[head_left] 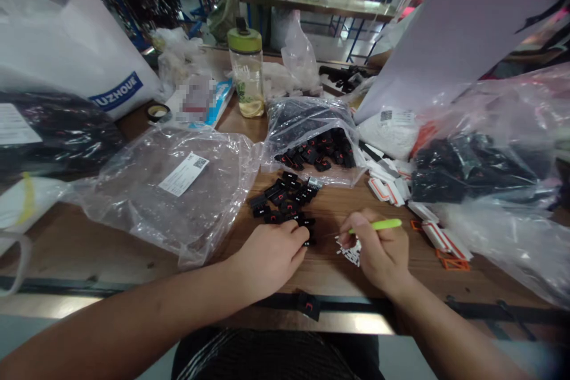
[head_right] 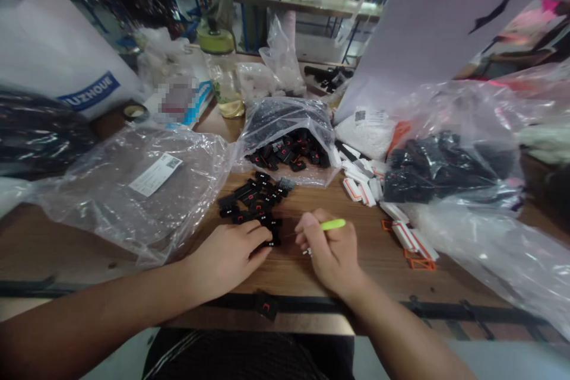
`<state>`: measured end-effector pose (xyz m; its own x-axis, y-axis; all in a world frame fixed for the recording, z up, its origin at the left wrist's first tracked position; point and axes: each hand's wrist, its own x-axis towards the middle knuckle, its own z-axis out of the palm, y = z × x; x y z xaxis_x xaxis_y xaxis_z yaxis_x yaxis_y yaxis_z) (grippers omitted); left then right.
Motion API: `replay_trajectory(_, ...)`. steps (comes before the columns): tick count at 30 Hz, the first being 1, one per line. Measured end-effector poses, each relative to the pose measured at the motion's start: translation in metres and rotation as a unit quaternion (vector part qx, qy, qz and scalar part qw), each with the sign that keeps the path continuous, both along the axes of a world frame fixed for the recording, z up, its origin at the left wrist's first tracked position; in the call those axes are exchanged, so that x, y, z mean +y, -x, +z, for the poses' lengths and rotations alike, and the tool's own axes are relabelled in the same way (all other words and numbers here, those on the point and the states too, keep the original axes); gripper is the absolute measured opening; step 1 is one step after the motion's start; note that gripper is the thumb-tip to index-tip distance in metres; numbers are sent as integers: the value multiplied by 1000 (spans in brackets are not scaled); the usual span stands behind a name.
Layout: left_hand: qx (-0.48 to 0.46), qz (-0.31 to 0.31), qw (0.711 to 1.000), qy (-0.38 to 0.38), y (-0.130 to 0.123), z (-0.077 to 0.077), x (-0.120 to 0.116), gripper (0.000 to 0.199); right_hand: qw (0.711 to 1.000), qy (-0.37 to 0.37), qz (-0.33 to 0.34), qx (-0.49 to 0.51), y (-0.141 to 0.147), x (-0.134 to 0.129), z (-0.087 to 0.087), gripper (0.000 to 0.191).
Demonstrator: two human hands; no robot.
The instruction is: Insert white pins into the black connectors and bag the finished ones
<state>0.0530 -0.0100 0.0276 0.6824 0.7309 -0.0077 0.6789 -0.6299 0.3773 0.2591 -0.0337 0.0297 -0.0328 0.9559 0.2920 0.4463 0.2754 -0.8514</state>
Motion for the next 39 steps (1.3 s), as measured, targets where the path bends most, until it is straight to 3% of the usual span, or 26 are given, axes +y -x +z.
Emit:
replay_trajectory(4,-11,-20,1000,-5,3,13,-8,21,995,-26,-64,67,-7,5,-2,37)
replay_trajectory(8,-25,-137,988,72,4,19,-23,33,976,-47,-114,177,-10,13,1,33)
replay_trajectory(13,45,-170,983,48,-4,9,-35,8,969,-24,-122,212,-17,9,20,32)
replay_trajectory(17,73,-127,989,37,-1,5,-40,14,978,-3,-101,183,-22,-7,25,34)
replay_trajectory(21,-41,-28,996,70,10,-4,-49,17,980,61,-90,166,-18,-27,7,36)
replay_trajectory(26,-107,25,991,80,13,-15,-60,23,987,86,-67,116,-6,-49,-11,41)
replay_trajectory(30,-97,22,993,64,9,-11,-61,25,987,103,-53,113,0,-57,-12,40)
replay_trajectory(34,-29,0,999,16,1,-7,-56,25,984,110,-51,134,2,-58,-16,38)
replay_trajectory(37,8,-4,1000,-17,-4,-12,-54,23,983,88,-70,148,4,-55,-21,39)
replay_trajectory(39,-16,7,1000,-24,-4,-18,-56,25,980,75,-84,162,4,-54,-23,39)
